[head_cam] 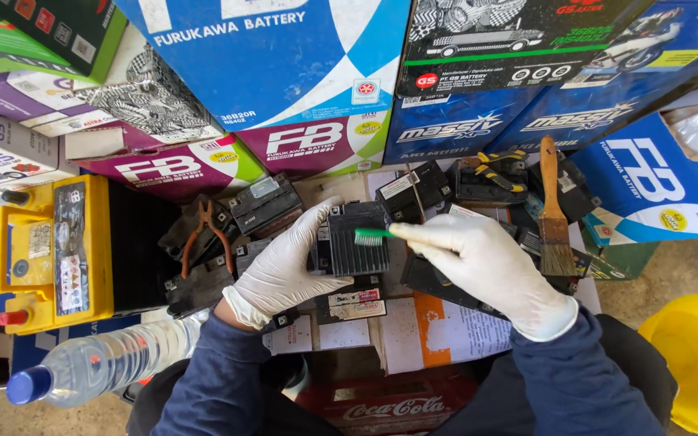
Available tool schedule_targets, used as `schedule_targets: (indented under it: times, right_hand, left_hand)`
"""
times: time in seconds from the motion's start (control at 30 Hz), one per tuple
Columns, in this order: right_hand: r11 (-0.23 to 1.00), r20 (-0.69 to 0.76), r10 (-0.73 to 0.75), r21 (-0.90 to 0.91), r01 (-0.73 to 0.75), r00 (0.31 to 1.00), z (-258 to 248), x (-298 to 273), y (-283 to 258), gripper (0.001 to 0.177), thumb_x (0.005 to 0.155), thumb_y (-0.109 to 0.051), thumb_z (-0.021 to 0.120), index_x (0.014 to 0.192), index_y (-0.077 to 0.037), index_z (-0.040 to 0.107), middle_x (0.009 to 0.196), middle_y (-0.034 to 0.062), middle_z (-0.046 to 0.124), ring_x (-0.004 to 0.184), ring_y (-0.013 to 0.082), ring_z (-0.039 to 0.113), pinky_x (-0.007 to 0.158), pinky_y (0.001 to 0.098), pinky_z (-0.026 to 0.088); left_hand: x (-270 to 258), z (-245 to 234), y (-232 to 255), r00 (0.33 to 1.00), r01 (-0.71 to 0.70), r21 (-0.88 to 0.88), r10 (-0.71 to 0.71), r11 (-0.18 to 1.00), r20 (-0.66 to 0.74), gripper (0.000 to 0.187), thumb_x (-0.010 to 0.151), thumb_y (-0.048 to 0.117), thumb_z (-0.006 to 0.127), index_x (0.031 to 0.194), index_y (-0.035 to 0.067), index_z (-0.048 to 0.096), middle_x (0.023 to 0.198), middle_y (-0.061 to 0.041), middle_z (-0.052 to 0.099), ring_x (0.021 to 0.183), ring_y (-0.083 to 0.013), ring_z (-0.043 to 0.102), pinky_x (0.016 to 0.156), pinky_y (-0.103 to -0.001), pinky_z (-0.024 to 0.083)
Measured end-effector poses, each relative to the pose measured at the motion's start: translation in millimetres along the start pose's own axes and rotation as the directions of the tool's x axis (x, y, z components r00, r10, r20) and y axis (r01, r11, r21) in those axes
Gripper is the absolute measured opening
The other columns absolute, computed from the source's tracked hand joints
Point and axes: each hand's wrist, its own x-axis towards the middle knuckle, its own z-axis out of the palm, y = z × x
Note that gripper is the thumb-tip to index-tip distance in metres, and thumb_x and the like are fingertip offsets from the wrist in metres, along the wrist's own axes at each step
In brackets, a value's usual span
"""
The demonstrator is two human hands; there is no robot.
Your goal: Cleaning battery terminals with a brush and using a screwdriver for maintenance
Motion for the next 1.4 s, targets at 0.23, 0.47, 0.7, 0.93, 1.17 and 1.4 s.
schedule_targets:
  times: [0.23, 0.47, 0.7, 0.93, 1.17, 1.4]
  right_hand:
    - [1.0, 0.049, 0.003, 0.001, -0.003, 0.999, -0.4, 0.2, 7.1, 0.036, 0.091, -0.009, 0.067, 0.121, -0.026, 0.078, 0.098, 0.0041, 0.082, 0.095, 0.0211, 0.077, 0.087, 0.0369, 0.059]
    - [0.999, 0.134, -0.029, 0.038, 0.024, 0.99, -2.8, -7.7, -6.6, 0.03, 0.089, -0.012, 0.069, 0.113, -0.023, 0.082, 0.093, 0.0071, 0.084, 0.091, 0.0254, 0.079, 0.083, 0.0402, 0.061]
    - [0.987, -0.005, -0.067, -0.147, 0.066, 0.998, 16.5, 4.0, -16.0, 0.034, 0.096, -0.011, 0.062, 0.124, -0.026, 0.075, 0.1, 0.0055, 0.079, 0.092, 0.0207, 0.075, 0.09, 0.0327, 0.057]
    - [0.924, 0.019, -0.183, -0.339, 0.178, 0.983, 18.5, 5.6, -9.8, 0.029, 0.096, -0.014, 0.063, 0.121, -0.023, 0.075, 0.099, 0.0033, 0.078, 0.09, 0.0197, 0.075, 0.08, 0.0311, 0.059]
    - [0.96, 0.054, -0.139, -0.238, 0.148, 0.989, 6.8, 2.0, -24.7, 0.031, 0.095, -0.012, 0.061, 0.117, -0.024, 0.078, 0.093, 0.0031, 0.08, 0.083, 0.019, 0.076, 0.078, 0.0296, 0.06]
    - [0.908, -0.023, -0.243, -0.356, 0.219, 0.97, 15.3, 9.2, -10.0, 0.031, 0.098, -0.015, 0.061, 0.122, -0.027, 0.075, 0.092, 0.0005, 0.077, 0.084, 0.0169, 0.073, 0.079, 0.0286, 0.058]
  left_hand:
    - [-0.9, -0.7, -2.8, 1.0, -0.003, -0.02, 0.003, 1.0, -0.001, 0.106, 0.066, 0.022, 0.095, 0.155, 0.009, 0.04, 0.152, -0.026, 0.048, 0.142, -0.045, 0.041, 0.117, -0.056, 0.034]
    - [-2.1, -1.1, -4.0, 1.0, -0.017, -0.024, 0.018, 1.0, 0.002, 0.105, 0.067, 0.023, 0.095, 0.155, 0.007, 0.039, 0.152, -0.026, 0.047, 0.142, -0.0455, 0.041, 0.117, -0.056, 0.032]
    - [-1.0, 0.7, -2.5, 1.0, -0.028, -0.008, 0.028, 1.0, -0.001, 0.106, 0.067, 0.024, 0.095, 0.155, 0.007, 0.038, 0.153, -0.024, 0.048, 0.143, -0.0434, 0.041, 0.118, -0.055, 0.032]
    - [-2.6, 1.7, -8.1, 1.0, -0.008, 0.019, 0.008, 1.0, 0.014, 0.106, 0.067, 0.028, 0.095, 0.155, 0.008, 0.039, 0.151, -0.023, 0.049, 0.142, -0.0409, 0.043, 0.119, -0.053, 0.033]
    - [-2.0, 2.3, -4.9, 0.999, -0.034, -0.026, 0.033, 0.999, -0.019, 0.105, 0.067, 0.022, 0.095, 0.154, 0.005, 0.04, 0.152, -0.027, 0.047, 0.143, -0.044, 0.041, 0.118, -0.056, 0.032]
    - [-0.9, 0.7, -8.7, 0.999, -0.037, -0.02, 0.037, 0.999, -0.013, 0.104, 0.067, 0.024, 0.094, 0.154, 0.008, 0.04, 0.151, -0.024, 0.049, 0.142, -0.0417, 0.043, 0.118, -0.053, 0.033]
